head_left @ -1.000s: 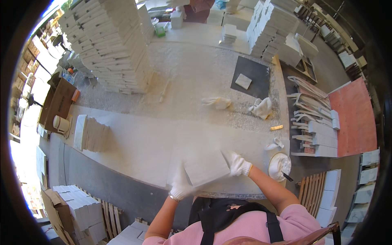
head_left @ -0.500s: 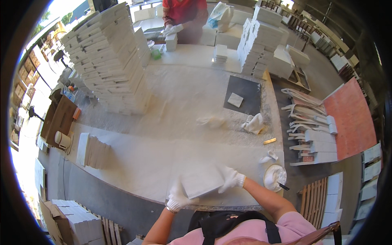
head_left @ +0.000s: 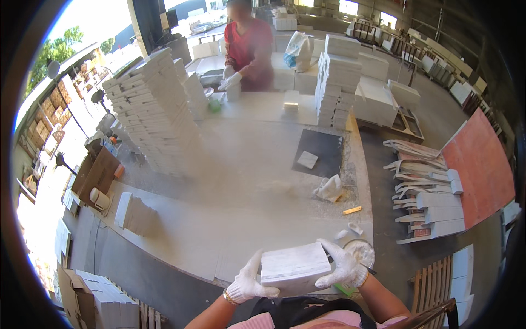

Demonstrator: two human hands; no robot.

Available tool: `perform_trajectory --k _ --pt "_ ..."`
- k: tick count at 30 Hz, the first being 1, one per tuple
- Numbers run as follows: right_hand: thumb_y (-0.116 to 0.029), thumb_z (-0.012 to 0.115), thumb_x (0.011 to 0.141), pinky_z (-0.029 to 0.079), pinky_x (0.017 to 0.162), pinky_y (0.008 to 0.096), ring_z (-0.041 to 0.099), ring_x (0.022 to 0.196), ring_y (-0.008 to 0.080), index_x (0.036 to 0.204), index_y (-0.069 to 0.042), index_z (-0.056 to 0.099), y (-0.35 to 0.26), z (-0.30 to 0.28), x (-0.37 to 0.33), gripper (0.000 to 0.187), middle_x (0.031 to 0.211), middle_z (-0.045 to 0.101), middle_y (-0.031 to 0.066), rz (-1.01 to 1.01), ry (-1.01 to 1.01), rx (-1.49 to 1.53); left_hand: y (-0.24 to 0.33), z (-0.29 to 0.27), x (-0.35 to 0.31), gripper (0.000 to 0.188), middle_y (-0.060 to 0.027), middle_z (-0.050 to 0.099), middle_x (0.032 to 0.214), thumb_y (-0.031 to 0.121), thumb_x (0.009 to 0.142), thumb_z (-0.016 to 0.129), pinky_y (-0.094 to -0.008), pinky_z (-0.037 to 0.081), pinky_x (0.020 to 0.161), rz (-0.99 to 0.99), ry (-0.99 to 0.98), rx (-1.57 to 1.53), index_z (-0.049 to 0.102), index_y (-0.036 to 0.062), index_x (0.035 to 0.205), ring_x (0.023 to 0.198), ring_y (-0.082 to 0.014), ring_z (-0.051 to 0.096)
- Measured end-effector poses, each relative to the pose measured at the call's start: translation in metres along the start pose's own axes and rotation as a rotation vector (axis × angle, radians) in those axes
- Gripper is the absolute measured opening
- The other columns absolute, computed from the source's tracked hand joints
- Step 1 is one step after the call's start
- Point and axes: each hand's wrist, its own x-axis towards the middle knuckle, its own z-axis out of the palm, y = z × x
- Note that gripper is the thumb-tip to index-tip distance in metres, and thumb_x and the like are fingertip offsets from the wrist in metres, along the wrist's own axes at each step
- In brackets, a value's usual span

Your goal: The person applies a white paste to the edges of small rectangular tiles using a small spatula, then stacks the treated tiles on a workbench. The person handles tiles one at a time, turning them to coat edges before stacking them.

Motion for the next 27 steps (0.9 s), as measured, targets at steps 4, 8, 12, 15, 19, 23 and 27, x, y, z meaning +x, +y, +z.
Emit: perform_trajectory --k 4,8,12,15,19,23,27 --pt "-0.041 0.098 0.058 0.048 0.105 0.0386 0.06 0.122 0.0265 0.147 0.003 0.047 0.011 -0.053 -0.069 0.112 0.128 0.064 0.0177 -0.088 0.139 -0.185 0.044 0.061 0.004 0.126 -0.0209 0.061 0.136 0.057 0.049 0.096 -0.0402 0.043 0.111 0.11 -0.066 -0.11 0.043 -0.0006 0.148 0.13 -0.033 0.057" --pt "-0.043 0.097 0.056 0.043 0.111 0.0373 0.056 0.129 0.0265 0.148 0.004 0.047 0.03 -0.084 -0.131 0.115 0.133 0.061 0.0162 -0.056 0.222 0.285 0.076 0.139 -0.007 0.133 -0.0224 0.059 0.14 0.058 0.049 0.097 -0.0401 0.04 0.114 0.033 -0.038 -0.085 0.039 -0.0022 0.152 0.135 -0.0333 0.054" --pt "-0.04 0.096 0.056 0.039 0.115 0.0371 0.053 0.134 0.0268 0.152 0.006 0.044 0.05 -0.121 -0.182 0.118 0.142 0.058 0.018 0.002 0.2 0.291 0.097 0.201 -0.017 0.13 -0.0221 0.059 0.14 0.053 0.05 0.098 -0.0401 0.041 0.114 -0.024 -0.066 -0.141 0.039 -0.0015 0.153 0.134 -0.0326 0.055" --pt "-0.041 0.095 0.056 0.038 0.115 0.0375 0.052 0.136 0.0277 0.152 0.008 0.043 0.064 -0.143 -0.204 0.119 0.143 0.057 0.0198 0.043 0.177 0.297 0.109 0.232 -0.02 0.125 -0.0212 0.061 0.138 0.049 0.051 0.097 -0.0395 0.042 0.113 -0.042 -0.054 -0.156 0.041 -0.0011 0.151 0.132 -0.0319 0.056" --pt "-0.04 0.096 0.058 0.036 0.117 0.0378 0.051 0.137 0.0286 0.151 0.011 0.041 0.077 -0.158 -0.218 0.12 0.145 0.056 0.0215 0.058 0.187 0.367 0.123 0.25 -0.012 0.118 -0.02 0.062 0.135 0.045 0.053 0.096 -0.0386 0.042 0.112 -0.063 -0.069 -0.147 0.043 -0.0007 0.149 0.13 -0.0305 0.058" --pt "-0.036 0.096 0.061 0.034 0.119 0.0376 0.048 0.14 0.0284 0.152 0.014 0.038 0.083 -0.169 -0.225 0.119 0.148 0.053 0.0216 0.098 0.228 0.361 0.131 0.254 0.009 0.117 -0.0191 0.062 0.135 0.043 0.055 0.096 -0.0378 0.041 0.112 -0.073 -0.141 -0.182 0.043 -0.0015 0.15 0.13 -0.0293 0.057" --pt "-0.033 0.097 0.061 0.032 0.12 0.0379 0.045 0.143 0.029 0.153 0.014 0.036 0.095 -0.178 -0.227 0.12 0.152 0.048 0.0225 0.155 0.241 0.457 0.129 0.265 0.029 0.116 -0.0132 0.061 0.133 0.041 0.053 0.097 -0.0368 0.042 0.11 -0.112 -0.178 -0.239 0.045 -0.0006 0.148 0.127 -0.0232 0.055"
